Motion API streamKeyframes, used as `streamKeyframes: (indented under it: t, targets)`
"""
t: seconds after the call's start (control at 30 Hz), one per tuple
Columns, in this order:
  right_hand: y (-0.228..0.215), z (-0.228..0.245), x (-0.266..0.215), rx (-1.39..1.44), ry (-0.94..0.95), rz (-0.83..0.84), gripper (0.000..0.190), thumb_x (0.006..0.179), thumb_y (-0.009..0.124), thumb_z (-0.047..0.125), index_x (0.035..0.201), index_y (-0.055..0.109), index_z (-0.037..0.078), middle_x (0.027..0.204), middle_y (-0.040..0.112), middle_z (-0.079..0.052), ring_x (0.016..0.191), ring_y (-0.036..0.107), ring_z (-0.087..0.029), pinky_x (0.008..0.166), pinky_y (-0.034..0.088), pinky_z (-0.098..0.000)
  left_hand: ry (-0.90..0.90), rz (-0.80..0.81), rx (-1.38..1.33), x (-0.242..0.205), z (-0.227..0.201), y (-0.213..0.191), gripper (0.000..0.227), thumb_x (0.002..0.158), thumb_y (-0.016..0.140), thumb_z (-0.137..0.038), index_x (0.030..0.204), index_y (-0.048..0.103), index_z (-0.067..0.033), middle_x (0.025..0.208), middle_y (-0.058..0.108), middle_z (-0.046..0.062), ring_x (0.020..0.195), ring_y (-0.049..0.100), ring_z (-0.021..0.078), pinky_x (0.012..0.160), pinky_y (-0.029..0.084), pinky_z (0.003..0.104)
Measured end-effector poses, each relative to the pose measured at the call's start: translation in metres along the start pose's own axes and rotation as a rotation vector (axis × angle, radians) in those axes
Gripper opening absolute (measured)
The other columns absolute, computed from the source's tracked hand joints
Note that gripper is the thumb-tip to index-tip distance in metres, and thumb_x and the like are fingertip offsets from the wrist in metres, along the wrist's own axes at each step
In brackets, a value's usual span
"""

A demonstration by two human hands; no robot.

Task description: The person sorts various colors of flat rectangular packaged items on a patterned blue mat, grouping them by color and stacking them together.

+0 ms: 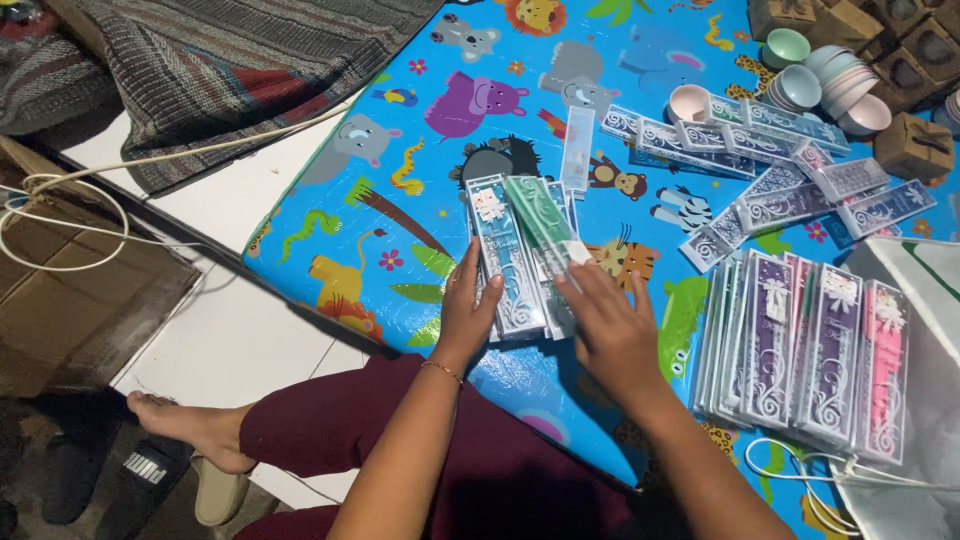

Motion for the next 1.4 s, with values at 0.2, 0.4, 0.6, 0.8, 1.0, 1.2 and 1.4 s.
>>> streamKeyframes:
  t: [0.2, 0.4, 0.6, 0.8, 1.0, 1.2, 1.4]
  targets:
    - [0.002, 0.012, -0.001, -0.027, 0.052, 0.225, 0.058, 0.089, 0.069, 0.044, 0.144, 0.058, 0.029, 0.146, 0.059, -0.005, 0.14, 0.053, -0.029, 0.112, 0.031, -0.0637, -0.018, 0.021, 0.014, -0.002, -0.002, 0.0, 0.079, 0.099, 0.043, -0.053, 0.162, 0.02, -0.0116, 0.16, 0.03, 0.028, 0.146, 0.026, 0.0529, 0.117, 0.019, 0.065]
    - [-0.017, 0.0, -0.004, -0.009, 0.16, 0.298, 0.061, 0.087, 0.073, 0.052, 0.142, 0.06, 0.028, 0.145, 0.06, -0.009, 0.14, 0.052, -0.034, 0.107, 0.034, -0.0729, -0.039, 0.027, 0.008, -0.001, -0.004, 0.0, 0.082, 0.098, 0.042, -0.058, 0.162, 0.02, -0.0117, 0.161, 0.03, 0.028, 0.147, 0.025, 0.0515, 0.118, 0.017, 0.065]
    - [-0.055, -0.093, -0.048, -0.334, 0.367, 0.272, 0.055, 0.096, 0.069, 0.047, 0.144, 0.064, 0.022, 0.147, 0.061, -0.014, 0.14, 0.054, -0.036, 0.103, 0.041, -0.0729, -0.034, 0.021, -0.008, -0.002, -0.002, 0.001, 0.08, 0.099, 0.043, -0.055, 0.162, 0.021, -0.0111, 0.161, 0.028, 0.028, 0.148, 0.024, 0.0512, 0.118, 0.017, 0.064]
    - [-0.091, -0.142, -0.081, -0.479, 0.796, 0.724, 0.083, 0.088, 0.054, 0.063, 0.157, 0.039, 0.021, 0.164, 0.04, -0.013, 0.154, 0.03, -0.038, 0.11, 0.021, -0.0772, 0.02, -0.023, 0.036, 0.001, 0.019, 0.009, 0.077, 0.098, 0.038, -0.059, 0.159, 0.025, -0.0138, 0.166, 0.028, 0.012, 0.153, 0.025, 0.0312, 0.12, 0.022, 0.048]
    - [-0.084, -0.143, -0.087, -0.41, 0.895, 0.875, 0.08, 0.088, 0.052, 0.061, 0.16, 0.027, 0.039, 0.167, 0.033, -0.004, 0.157, 0.02, -0.037, 0.112, 0.011, -0.0783, -0.019, -0.007, 0.024, -0.001, 0.012, 0.006, 0.08, 0.096, 0.037, -0.062, 0.16, 0.023, -0.0149, 0.167, 0.026, 0.011, 0.153, 0.023, 0.0313, 0.12, 0.021, 0.049]
    - [-0.079, -0.152, -0.095, -0.437, 0.852, 0.777, 0.075, 0.089, 0.054, 0.059, 0.159, 0.037, 0.037, 0.16, 0.046, 0.004, 0.16, 0.024, -0.034, 0.107, 0.01, -0.0841, -0.008, -0.024, 0.011, 0.0, 0.017, 0.008, 0.08, 0.096, 0.038, -0.063, 0.159, 0.025, -0.0158, 0.166, 0.028, 0.012, 0.153, 0.024, 0.0319, 0.12, 0.021, 0.049]
    - [-0.07, -0.152, -0.115, -0.443, 0.555, 0.551, 0.069, 0.085, 0.068, 0.045, 0.15, 0.056, 0.029, 0.149, 0.062, -0.003, 0.148, 0.05, -0.03, 0.102, 0.023, -0.0846, -0.031, -0.013, 0.012, -0.001, 0.016, 0.008, 0.079, 0.096, 0.038, -0.062, 0.16, 0.024, -0.0179, 0.167, 0.026, 0.009, 0.154, 0.023, 0.0313, 0.12, 0.02, 0.051]
Point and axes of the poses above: each hand's wrist, its own x-axis towards the middle knuckle, its own y-axis out of the palm, z = x × y, the point moved 2 cm from there along x, towards the middle knuckle
